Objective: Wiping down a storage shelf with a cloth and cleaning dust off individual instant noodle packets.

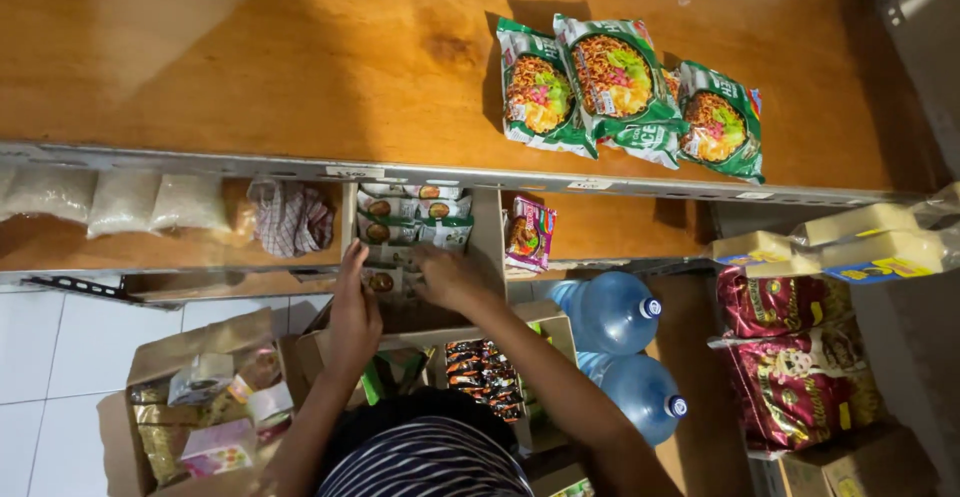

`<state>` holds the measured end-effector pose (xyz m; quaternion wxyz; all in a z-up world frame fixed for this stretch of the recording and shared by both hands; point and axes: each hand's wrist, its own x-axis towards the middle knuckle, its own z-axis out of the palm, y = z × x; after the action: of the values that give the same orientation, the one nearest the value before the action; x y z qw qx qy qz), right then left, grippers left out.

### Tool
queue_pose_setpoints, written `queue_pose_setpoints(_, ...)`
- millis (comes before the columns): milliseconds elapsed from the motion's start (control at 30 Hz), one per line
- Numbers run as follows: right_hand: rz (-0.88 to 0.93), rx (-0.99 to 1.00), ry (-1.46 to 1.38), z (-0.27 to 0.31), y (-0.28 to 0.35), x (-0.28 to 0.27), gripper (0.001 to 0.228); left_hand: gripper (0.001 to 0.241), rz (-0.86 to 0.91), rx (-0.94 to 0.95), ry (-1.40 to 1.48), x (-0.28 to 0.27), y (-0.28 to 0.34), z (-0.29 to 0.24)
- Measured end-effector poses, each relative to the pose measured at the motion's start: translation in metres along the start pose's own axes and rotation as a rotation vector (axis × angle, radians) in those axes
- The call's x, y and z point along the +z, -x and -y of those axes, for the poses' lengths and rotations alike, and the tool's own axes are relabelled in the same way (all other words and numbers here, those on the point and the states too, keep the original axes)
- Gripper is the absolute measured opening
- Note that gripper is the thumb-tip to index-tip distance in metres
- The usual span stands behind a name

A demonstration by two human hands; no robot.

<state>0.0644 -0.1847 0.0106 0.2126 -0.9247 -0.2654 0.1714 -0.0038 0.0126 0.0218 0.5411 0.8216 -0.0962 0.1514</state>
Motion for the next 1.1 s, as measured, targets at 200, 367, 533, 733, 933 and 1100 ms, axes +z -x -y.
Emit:
queue_pose_setpoints(200,0.055,0.482,0.071,-0.062,-0.074,0.102,0.074,0.056,0.005,0.011,0.004,0.0,0.006,0.005)
queue_pose_setpoints(367,-0.163,0.511,-0.207,-0.047,-0.079,0.104,0.045,0.063,0.049,0.029,-0.025,-0.002,0.007,0.001)
queue_pose_setpoints(533,-0.003,0.32,0.06,-0.058,-0.076,0.133,0.048,0.068,0.073,0.043,-0.113,0.006,0.009,0.003)
queue_pose_setpoints(733,0.17,0.244,0.266,-0.089,-0.085,0.145,0.052,0.066,0.071,0.064,-0.133,0.008,0.006,0.002)
queue_pose_setpoints(933,0.069,0.316,0.181,0.009,-0.008,-0.039,0.075,0.06,0.068,0.077,-0.099,-0.001,0.003,-0.003)
queue_pose_setpoints(1100,-0.076,0.407,0.012,0.07,0.103,-0.162,0.086,0.053,0.037,0.097,-0.057,-0.008,-0.006,-0.017)
